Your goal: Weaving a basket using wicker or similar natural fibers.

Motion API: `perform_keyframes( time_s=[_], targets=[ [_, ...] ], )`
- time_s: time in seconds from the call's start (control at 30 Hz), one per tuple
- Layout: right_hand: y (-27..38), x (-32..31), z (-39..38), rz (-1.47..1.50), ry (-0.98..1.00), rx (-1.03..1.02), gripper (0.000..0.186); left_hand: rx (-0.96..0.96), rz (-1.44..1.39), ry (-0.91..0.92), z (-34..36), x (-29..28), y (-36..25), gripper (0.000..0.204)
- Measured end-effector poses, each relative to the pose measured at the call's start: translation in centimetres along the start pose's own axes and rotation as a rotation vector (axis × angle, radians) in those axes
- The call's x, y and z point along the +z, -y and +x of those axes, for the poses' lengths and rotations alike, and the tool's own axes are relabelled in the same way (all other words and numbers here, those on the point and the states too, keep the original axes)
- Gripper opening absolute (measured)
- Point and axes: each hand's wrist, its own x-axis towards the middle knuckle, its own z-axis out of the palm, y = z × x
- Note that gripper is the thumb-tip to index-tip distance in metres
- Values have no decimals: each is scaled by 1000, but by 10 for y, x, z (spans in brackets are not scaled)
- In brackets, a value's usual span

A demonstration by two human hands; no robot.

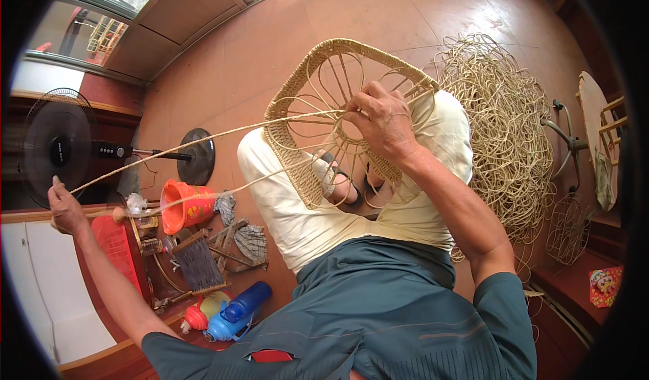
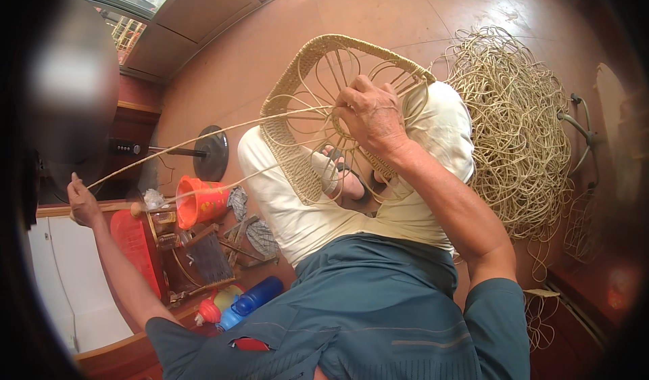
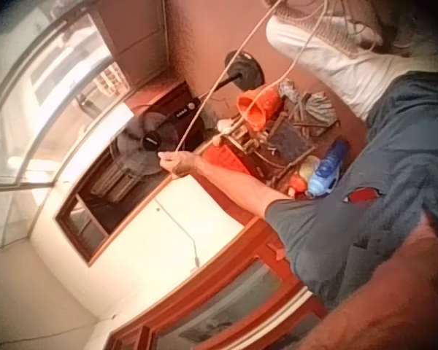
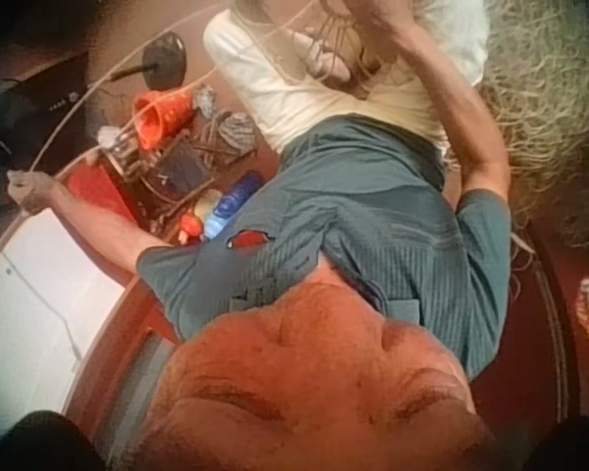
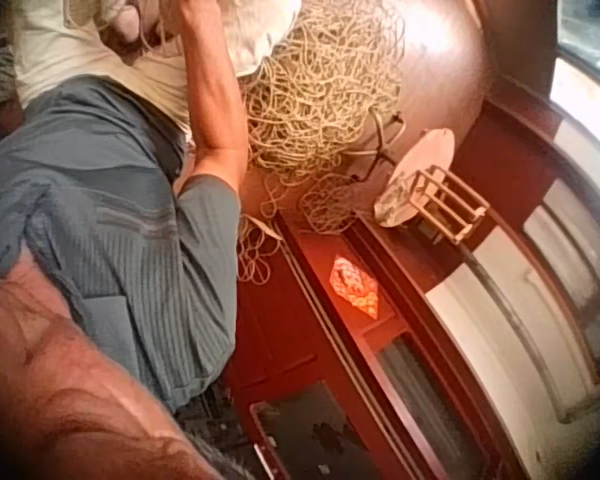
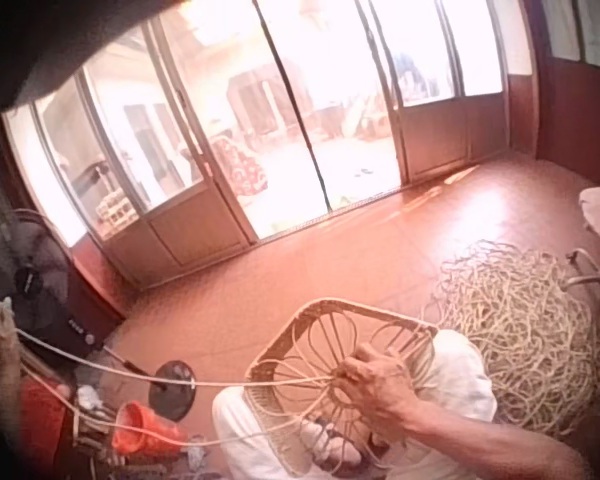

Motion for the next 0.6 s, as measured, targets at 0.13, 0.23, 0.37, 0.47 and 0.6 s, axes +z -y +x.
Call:
perform_keyframes(
  time_s=[0.13, 0.23, 0.37, 0.47, 0.6],
  targets=[
    [10, -7, -2, 28, -43, -51, 8, 162, 387, 134, 6, -15, -60, 33],
    [17, -13, -6, 27, -38, -55, 8, 261, -375, 356, -77, -25, -236, 29],
    [17, -18, -6, 39, -48, -51, 9, 564, -956, 571, -221, -51, -410, 32],
    [20, -15, -4, 24, -31, -56, 9, 707, -949, 516, -282, -37, -469, 32],
    [13, -13, -5, 12, -29, -53, 9, 662, -986, 602, -288, -16, -483, 23]
  ],
)
